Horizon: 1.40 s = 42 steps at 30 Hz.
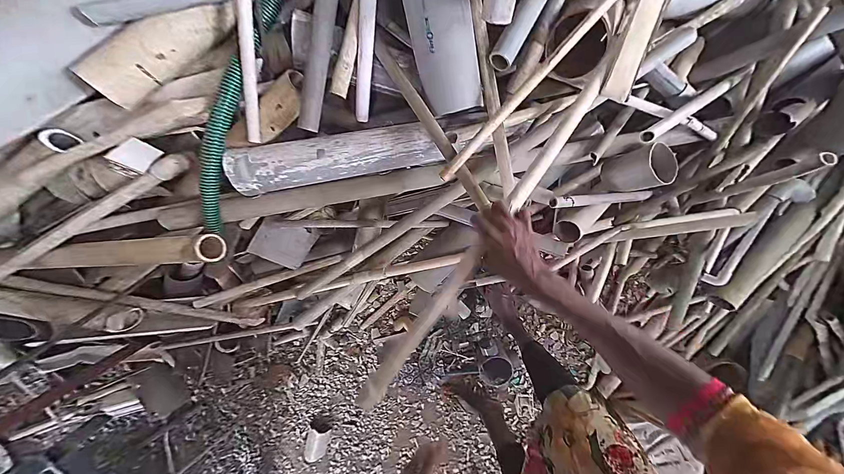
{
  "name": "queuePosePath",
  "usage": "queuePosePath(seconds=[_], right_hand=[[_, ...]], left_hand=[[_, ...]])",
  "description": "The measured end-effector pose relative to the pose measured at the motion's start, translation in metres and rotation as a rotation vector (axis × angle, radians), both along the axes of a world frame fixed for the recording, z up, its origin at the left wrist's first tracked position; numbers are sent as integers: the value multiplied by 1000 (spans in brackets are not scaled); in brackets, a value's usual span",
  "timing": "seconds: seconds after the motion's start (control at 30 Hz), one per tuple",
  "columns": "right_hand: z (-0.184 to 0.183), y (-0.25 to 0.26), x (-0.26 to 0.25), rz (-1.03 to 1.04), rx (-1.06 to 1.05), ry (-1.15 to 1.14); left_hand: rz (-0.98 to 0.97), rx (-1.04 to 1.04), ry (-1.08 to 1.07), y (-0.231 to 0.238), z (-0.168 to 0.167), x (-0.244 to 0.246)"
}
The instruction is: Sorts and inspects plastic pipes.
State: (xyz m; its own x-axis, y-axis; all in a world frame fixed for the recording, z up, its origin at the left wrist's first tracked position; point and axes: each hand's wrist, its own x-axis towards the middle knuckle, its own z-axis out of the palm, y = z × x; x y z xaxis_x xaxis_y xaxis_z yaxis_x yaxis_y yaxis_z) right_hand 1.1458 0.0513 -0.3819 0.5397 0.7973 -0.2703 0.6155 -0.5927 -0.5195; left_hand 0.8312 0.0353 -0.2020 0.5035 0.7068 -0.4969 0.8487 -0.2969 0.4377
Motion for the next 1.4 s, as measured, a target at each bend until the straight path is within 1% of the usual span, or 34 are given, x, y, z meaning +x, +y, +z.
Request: queuePosePath(seconds=[0.07,0.13,0.17,0.2,0.3,0.4,0.43,0.47,0.5,0.57,0.6,0.63,0.7,0.77,0.8,0.87,0.93,1.0,1.07,1.17,1.23,1.27,1.3,1.33,1.37,1.4], right_hand=[[30,-24,-43,89,4,75],[53,-44,-81,117,35,158],[61,-48,-90,110,52,189],[66,-50,-92,91,79,199],[78,-67,-103,13,180,192],[92,-98,-138,-188,369,93],[98,-109,-152,-271,385,112],[105,-118,-166,-337,378,212],[113,-128,-178,-381,325,390],[120,-136,-196,-420,143,829],[120,-138,-205,-430,102,966],[118,-139,-218,-457,112,1029],[113,-137,-244,-559,246,1070],[107,-134,-264,-609,400,1079],[104,-136,-273,-602,454,1068],[97,-144,-287,-525,534,1003],[84,-151,-296,-402,630,903],[78,-153,-302,-321,677,812],[80,-148,-308,-379,682,728],[82,-145,-308,-579,607,650],[78,-151,-301,-780,469,621],[72,-156,-294,-844,366,571],[66,-162,-287,-843,236,503],[64,-168,-280,-795,124,468],[63,-172,-275,-730,55,481],[63,-175,-271,-683,46,479]], left_hand=[[-74,150,41,12,-1,40],[-117,186,193,13,1,45],[-120,181,260,13,0,40],[-118,148,299,15,-2,35],[-110,-82,294,17,3,12],[-131,-141,246,10,5,3],[-136,-119,231,6,4,1],[-141,-83,216,2,1,-1],[-152,-32,200,-2,-2,-3],[-189,74,158,-10,-10,-9],[-198,105,143,-17,-14,-11],[-199,119,138,-24,-16,-16],[-188,116,150,-33,-17,-25],[-179,69,161,-30,-17,-37],[-172,6,161,-27,-15,-44],[-140,-133,151,-23,-13,-60],[-116,-199,142,-22,-13,-75],[-99,-226,140,-23,-12,-84],[-94,-227,149,-24,-9,-86],[-118,-162,150,-28,-5,-82],[-133,-141,153,-28,-3,-81],[-138,-140,160,-27,-2,-81],[-133,-146,167,-26,-2,-80],[-125,-159,174,-25,-3,-80],[-120,-174,180,-24,-4,-80],[-114,-197,177,-23,-6,-80]])
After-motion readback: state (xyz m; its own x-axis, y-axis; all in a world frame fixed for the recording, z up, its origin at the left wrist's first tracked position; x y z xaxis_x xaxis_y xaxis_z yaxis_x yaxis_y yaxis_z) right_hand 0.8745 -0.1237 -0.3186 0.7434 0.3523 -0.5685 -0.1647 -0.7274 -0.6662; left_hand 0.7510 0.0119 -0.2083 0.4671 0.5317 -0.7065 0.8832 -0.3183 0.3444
